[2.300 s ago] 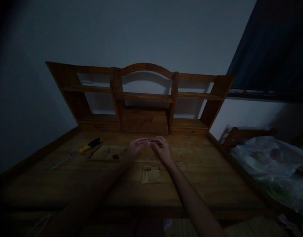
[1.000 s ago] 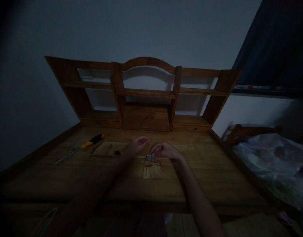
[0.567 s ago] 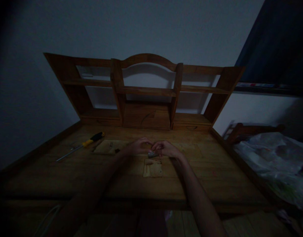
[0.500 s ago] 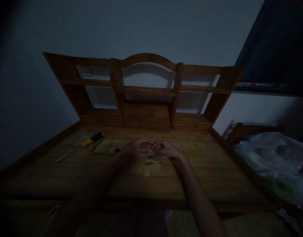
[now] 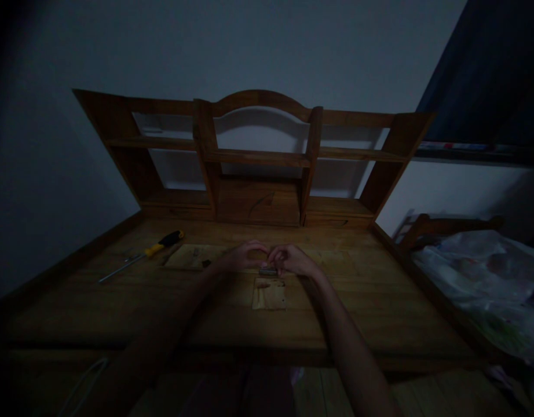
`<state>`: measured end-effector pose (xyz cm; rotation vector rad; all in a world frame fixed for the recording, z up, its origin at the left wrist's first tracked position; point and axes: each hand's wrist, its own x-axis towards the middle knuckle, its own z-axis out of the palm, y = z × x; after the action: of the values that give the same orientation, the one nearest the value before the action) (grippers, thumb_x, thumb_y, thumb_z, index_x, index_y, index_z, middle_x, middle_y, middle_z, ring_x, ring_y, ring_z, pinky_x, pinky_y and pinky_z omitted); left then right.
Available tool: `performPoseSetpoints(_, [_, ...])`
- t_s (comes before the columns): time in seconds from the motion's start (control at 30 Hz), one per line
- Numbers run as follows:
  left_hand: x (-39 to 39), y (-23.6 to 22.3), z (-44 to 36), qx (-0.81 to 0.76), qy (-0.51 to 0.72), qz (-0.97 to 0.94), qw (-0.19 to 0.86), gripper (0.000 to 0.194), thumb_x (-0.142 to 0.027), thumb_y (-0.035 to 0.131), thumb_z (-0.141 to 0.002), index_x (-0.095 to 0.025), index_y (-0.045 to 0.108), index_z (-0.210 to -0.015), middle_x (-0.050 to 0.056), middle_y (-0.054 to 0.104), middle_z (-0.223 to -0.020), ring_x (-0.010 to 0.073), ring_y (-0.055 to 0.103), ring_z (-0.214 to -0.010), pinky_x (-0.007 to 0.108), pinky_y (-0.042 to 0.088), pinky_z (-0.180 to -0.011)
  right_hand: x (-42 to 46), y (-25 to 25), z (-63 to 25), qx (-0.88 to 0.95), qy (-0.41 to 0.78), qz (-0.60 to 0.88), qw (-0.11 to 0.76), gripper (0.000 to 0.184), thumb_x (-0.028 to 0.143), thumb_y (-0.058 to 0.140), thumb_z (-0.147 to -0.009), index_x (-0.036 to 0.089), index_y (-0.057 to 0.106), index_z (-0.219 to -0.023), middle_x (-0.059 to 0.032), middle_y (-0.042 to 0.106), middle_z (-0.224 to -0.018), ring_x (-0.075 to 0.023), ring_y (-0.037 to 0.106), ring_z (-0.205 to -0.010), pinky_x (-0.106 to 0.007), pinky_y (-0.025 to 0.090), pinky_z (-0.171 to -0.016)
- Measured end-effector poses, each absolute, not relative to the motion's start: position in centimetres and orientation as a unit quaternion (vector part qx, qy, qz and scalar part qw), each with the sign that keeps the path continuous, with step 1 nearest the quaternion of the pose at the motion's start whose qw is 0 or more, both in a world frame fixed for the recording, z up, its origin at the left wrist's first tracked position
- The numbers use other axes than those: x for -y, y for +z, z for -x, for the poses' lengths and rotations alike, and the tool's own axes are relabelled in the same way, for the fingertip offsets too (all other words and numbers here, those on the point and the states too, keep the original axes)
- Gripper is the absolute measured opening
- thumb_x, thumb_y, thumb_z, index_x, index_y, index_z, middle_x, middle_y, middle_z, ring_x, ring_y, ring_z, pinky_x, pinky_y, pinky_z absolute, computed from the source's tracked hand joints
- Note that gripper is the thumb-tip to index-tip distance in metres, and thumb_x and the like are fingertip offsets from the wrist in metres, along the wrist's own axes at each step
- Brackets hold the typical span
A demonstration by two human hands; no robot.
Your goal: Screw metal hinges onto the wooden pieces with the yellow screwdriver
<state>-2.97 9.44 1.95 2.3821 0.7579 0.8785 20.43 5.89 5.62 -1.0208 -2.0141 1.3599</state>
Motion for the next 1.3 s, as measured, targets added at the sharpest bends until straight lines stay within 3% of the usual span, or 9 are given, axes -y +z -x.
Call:
performPoseSetpoints(0.23, [-9.7, 1.5, 3.1, -0.304, 0.307, -0.867, 0.249, 0.040, -0.045, 0.075, -0.079, -0.022, 0.071, -0.111, 0.008, 0.067, -0.115, 0.0232, 0.061, -0.111, 0.035, 0.044, -0.100, -5.8, 5.5, -20.1, 0.770, 0.464, 0.353, 0.259, 0.030, 0.035, 0.083, -0.066, 0.017, 0.068, -0.084, 0.0032, 0.059, -0.070, -0.0096, 0.050, -0.063, -0.021, 0.038, -0.057])
performPoseSetpoints(0.5, [-9.7, 1.9, 3.0, -0.295, 0.303, -0.865, 0.271, 0.041, -0.046, 0.074, -0.080, -0.020, 0.069, -0.111, 0.007, 0.068, -0.113, 0.0220, 0.061, -0.110, 0.035, 0.044, -0.100, -5.7, 5.0, -19.8, 0.777, 0.458, 0.354, 0.248, 0.033, 0.045, 0.080, -0.070, 0.016, 0.068, -0.081, 0.0005, 0.062, -0.071, -0.0117, 0.054, -0.065, -0.024, 0.041, -0.060])
performPoseSetpoints(1.3, [-9.8, 1.5, 2.7, -0.283, 0.335, -0.856, 0.275, 0.032, -0.042, 0.072, -0.084, -0.019, 0.072, -0.106, 0.008, 0.069, -0.107, 0.0200, 0.063, -0.102, 0.033, 0.047, -0.094, -5.9, 4.7, -19.8, 0.803, 0.390, 0.379, 0.244, 0.024, 0.035, 0.077, -0.071, 0.015, 0.067, -0.079, 0.0018, 0.058, -0.071, -0.0104, 0.049, -0.063, -0.022, 0.036, -0.057])
